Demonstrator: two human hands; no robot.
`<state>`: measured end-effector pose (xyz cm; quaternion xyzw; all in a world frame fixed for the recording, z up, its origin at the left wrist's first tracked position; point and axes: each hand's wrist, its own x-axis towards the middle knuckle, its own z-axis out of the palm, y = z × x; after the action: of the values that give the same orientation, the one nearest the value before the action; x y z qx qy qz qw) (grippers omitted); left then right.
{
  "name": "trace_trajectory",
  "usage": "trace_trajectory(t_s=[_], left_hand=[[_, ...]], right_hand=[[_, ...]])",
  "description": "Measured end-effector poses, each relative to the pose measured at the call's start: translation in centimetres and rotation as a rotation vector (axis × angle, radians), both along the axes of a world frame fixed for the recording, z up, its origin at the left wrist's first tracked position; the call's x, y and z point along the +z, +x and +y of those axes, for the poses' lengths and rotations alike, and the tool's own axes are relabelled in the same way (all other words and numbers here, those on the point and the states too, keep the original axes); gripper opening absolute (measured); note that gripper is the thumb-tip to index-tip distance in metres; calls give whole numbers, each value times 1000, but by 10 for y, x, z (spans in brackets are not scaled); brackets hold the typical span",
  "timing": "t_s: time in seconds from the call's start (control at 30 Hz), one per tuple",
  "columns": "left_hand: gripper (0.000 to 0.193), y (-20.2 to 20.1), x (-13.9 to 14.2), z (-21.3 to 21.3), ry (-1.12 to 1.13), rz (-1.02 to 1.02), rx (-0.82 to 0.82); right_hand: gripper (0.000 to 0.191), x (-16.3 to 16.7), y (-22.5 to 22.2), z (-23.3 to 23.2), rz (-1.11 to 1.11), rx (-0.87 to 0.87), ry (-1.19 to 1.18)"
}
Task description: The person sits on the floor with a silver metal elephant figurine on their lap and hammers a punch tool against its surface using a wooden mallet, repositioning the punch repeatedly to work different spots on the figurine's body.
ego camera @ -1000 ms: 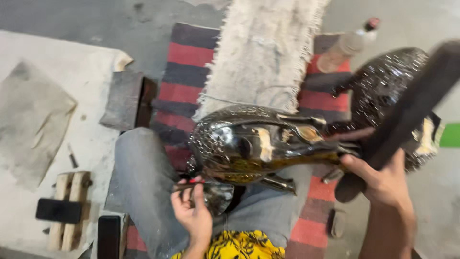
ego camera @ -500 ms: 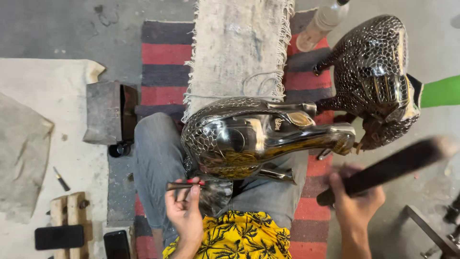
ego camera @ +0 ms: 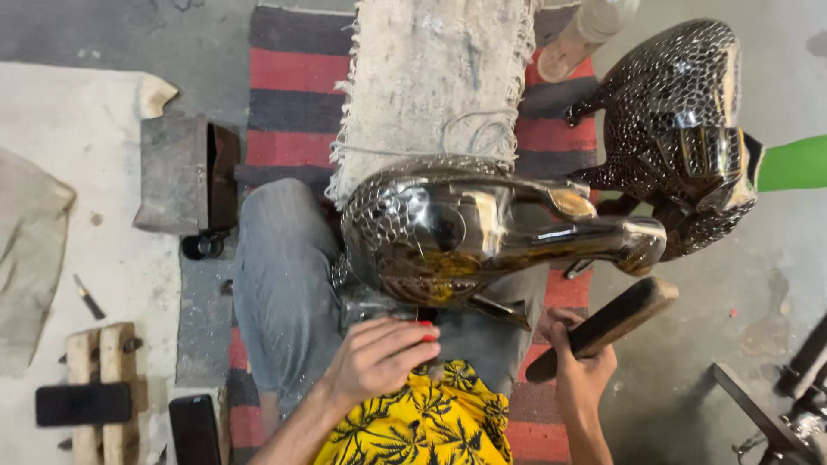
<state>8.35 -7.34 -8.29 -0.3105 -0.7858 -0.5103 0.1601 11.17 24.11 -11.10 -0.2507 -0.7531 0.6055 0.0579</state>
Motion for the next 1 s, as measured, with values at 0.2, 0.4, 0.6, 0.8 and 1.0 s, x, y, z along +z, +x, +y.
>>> trace_trajectory(t_s=[0.2,0.4,0.6,0.8,1.0], left_hand=[[37,8,5,22,-123,-44,80],[32,6,4,38,-206,-182,193],[28,13,-4,42,-139,-275,283],[26,10,9,38,20,-406,209],[16,-37,64,7,300,-504,149]], right_hand=[[31,-2,-9,8,-116,98,42],[34,-1,-15,12,-187,177,-72],[29,-1,-21,20,-247,243,45],[22,3,-24,20,-196,96,182],[15,23,-3,-19,162,120,25]])
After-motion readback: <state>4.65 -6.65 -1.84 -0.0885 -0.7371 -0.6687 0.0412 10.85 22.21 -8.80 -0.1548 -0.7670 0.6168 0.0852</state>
